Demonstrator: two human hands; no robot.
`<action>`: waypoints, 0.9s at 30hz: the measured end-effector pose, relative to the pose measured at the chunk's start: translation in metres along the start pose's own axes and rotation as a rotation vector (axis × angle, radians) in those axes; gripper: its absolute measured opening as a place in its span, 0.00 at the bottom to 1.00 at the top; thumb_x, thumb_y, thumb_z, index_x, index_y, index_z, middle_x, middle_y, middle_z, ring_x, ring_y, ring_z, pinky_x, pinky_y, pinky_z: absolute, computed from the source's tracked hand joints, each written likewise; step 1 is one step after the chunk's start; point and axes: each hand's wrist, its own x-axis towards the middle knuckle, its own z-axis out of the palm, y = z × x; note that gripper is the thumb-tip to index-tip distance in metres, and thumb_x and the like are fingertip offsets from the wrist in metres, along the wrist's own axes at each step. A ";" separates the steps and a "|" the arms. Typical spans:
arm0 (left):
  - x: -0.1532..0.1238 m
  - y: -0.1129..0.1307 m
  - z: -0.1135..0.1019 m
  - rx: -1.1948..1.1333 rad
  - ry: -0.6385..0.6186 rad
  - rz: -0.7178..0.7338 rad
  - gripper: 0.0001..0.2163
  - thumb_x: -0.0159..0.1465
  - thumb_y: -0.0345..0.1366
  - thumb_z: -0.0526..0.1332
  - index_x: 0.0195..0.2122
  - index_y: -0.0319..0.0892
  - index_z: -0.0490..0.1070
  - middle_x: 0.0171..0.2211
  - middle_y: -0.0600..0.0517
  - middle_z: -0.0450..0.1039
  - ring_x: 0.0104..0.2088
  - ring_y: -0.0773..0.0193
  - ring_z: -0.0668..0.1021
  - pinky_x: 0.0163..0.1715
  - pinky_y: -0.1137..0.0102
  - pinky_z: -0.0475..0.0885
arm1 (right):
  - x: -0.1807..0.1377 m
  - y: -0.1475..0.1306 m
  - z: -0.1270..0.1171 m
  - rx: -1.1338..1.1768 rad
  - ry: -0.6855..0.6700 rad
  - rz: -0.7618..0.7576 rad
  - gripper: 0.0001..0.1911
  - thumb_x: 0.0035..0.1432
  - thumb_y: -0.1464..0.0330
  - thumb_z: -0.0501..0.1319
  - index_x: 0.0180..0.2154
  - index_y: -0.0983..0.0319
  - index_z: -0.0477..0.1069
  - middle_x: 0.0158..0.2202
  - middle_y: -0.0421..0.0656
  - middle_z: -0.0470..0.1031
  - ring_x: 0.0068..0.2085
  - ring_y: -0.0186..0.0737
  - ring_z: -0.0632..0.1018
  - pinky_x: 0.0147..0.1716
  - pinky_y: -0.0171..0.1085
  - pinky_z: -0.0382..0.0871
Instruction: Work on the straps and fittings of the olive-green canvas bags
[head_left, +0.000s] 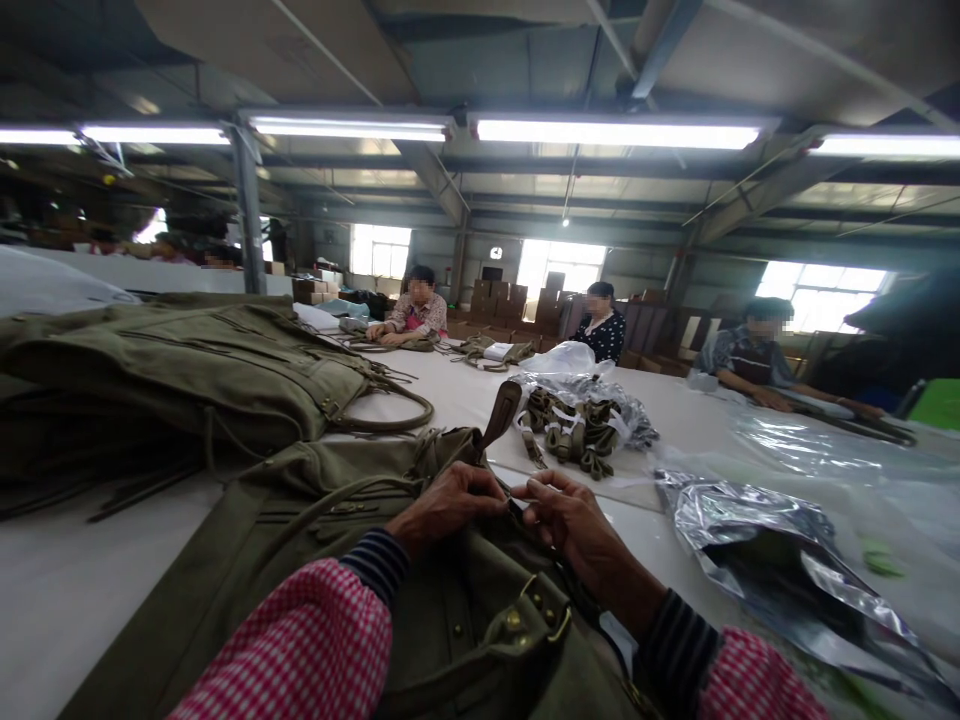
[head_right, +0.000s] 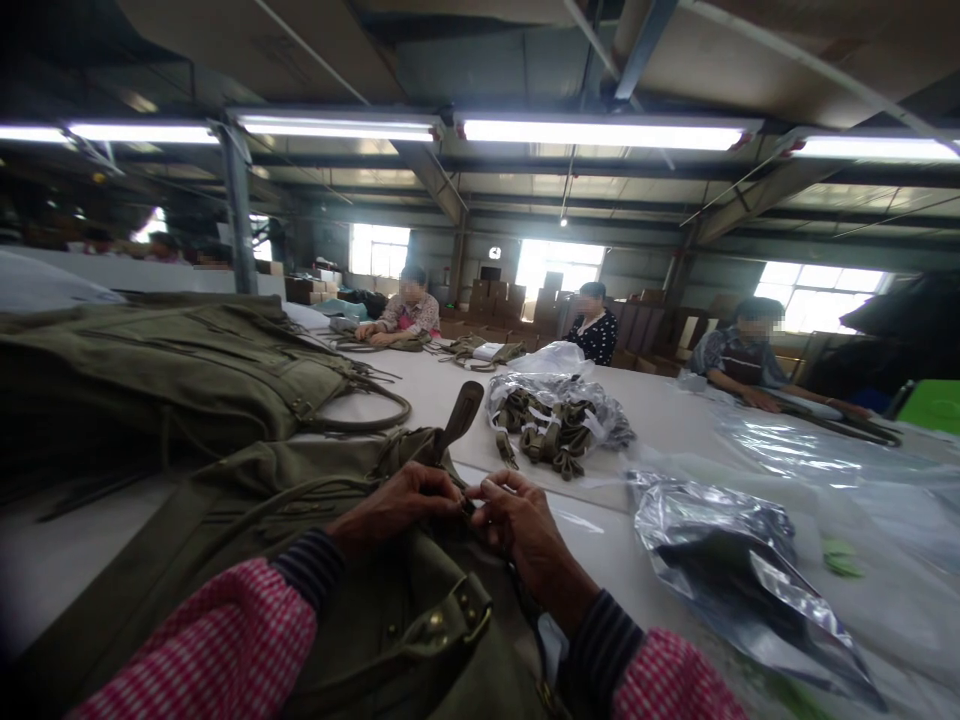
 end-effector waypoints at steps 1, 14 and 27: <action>0.000 0.000 0.000 -0.011 0.006 0.001 0.11 0.55 0.40 0.69 0.30 0.36 0.80 0.28 0.52 0.76 0.31 0.65 0.74 0.36 0.70 0.66 | 0.001 0.000 0.000 0.004 -0.004 0.008 0.19 0.48 0.60 0.75 0.32 0.62 0.70 0.35 0.43 0.79 0.25 0.30 0.73 0.17 0.27 0.60; 0.000 0.000 0.002 -0.007 0.019 -0.007 0.14 0.57 0.44 0.68 0.32 0.36 0.81 0.26 0.50 0.78 0.29 0.63 0.76 0.34 0.69 0.69 | -0.002 0.003 0.011 -0.212 0.001 -0.004 0.18 0.49 0.58 0.73 0.29 0.64 0.72 0.20 0.36 0.71 0.17 0.25 0.64 0.16 0.27 0.51; 0.000 -0.001 0.003 0.047 0.037 0.029 0.11 0.57 0.40 0.66 0.32 0.36 0.82 0.28 0.51 0.78 0.31 0.63 0.75 0.35 0.70 0.68 | 0.000 0.010 0.009 -0.265 -0.014 -0.044 0.15 0.52 0.59 0.70 0.28 0.64 0.73 0.19 0.38 0.72 0.17 0.25 0.63 0.17 0.28 0.51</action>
